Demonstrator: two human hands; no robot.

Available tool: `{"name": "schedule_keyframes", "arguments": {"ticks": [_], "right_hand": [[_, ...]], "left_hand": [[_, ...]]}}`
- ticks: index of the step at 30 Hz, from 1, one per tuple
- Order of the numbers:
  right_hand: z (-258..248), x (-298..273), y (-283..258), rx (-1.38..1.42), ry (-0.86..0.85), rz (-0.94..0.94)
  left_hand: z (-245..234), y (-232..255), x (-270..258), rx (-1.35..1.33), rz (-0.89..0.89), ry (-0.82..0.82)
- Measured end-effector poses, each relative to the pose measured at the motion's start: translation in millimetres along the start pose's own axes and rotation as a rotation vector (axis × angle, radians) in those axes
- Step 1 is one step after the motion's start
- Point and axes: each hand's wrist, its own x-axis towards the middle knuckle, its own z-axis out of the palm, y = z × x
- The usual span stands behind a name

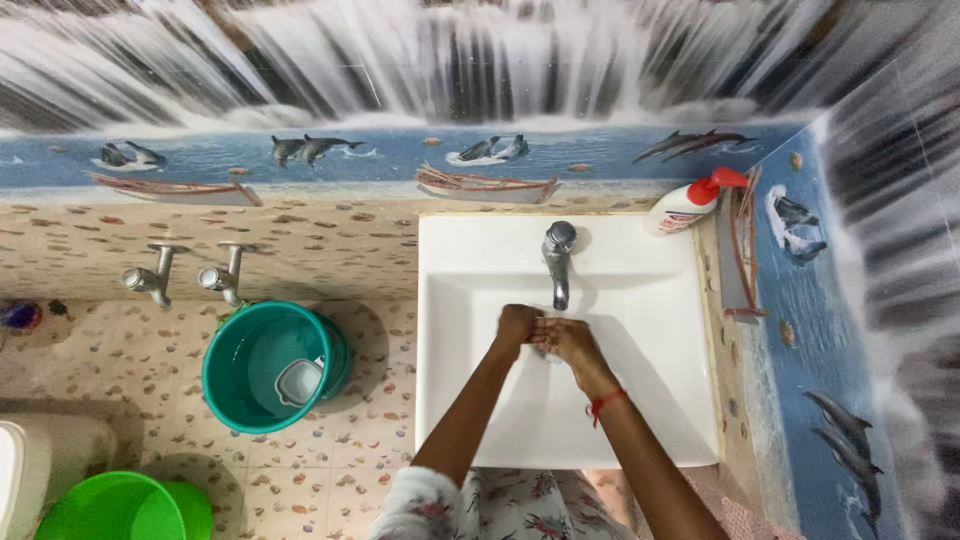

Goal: The person washes their hands under a running faucet, then retrieves a bottle of liquid soap and a sponge from a shelf. They pour soap onto the sponge and scrub the white sink basin and faucet area. The person places the soap bottle back on the shelf and continues scrubbing the sink with the sponge.

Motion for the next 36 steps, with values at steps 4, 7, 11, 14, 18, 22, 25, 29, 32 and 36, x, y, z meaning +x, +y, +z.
{"name": "schedule_keyframes", "arguments": {"ticks": [4, 7, 11, 14, 18, 22, 25, 29, 32, 36], "right_hand": [[17, -87, -54, -0.313, 0.179, -0.163], [13, -116, -72, -0.338, 0.274, -0.262], [-13, -106, -60, -0.242, 0.419, -0.271], [-29, -75, -31, -0.036, 0.395, -0.237], [-39, -23, 4, 0.458, 0.189, -0.104], [-16, 37, 30, 0.620, 0.193, 0.079], [9, 80, 45, 0.613, 0.208, 0.123], [21, 105, 54, 0.306, 0.308, 0.041], [12, 100, 37, 0.493, 0.189, 0.061], [1, 71, 10, 0.927, 0.202, 0.188]], "left_hand": [[45, 21, -10, -0.302, -0.283, -0.238], [84, 19, 2, -0.270, -0.224, -0.232], [98, 10, 11, -0.026, 0.093, -0.055], [86, 20, -16, 0.168, 0.379, 0.067], [75, 72, -71, 0.467, 0.087, 0.195], [53, 101, -130, 0.583, 0.153, 0.483], [36, 111, -138, 0.588, 0.125, 0.563], [23, 89, -121, 0.382, 0.094, 0.571], [16, 66, -100, -0.029, -0.070, 0.398], [35, 42, -73, -0.343, 0.037, 0.358]]}}
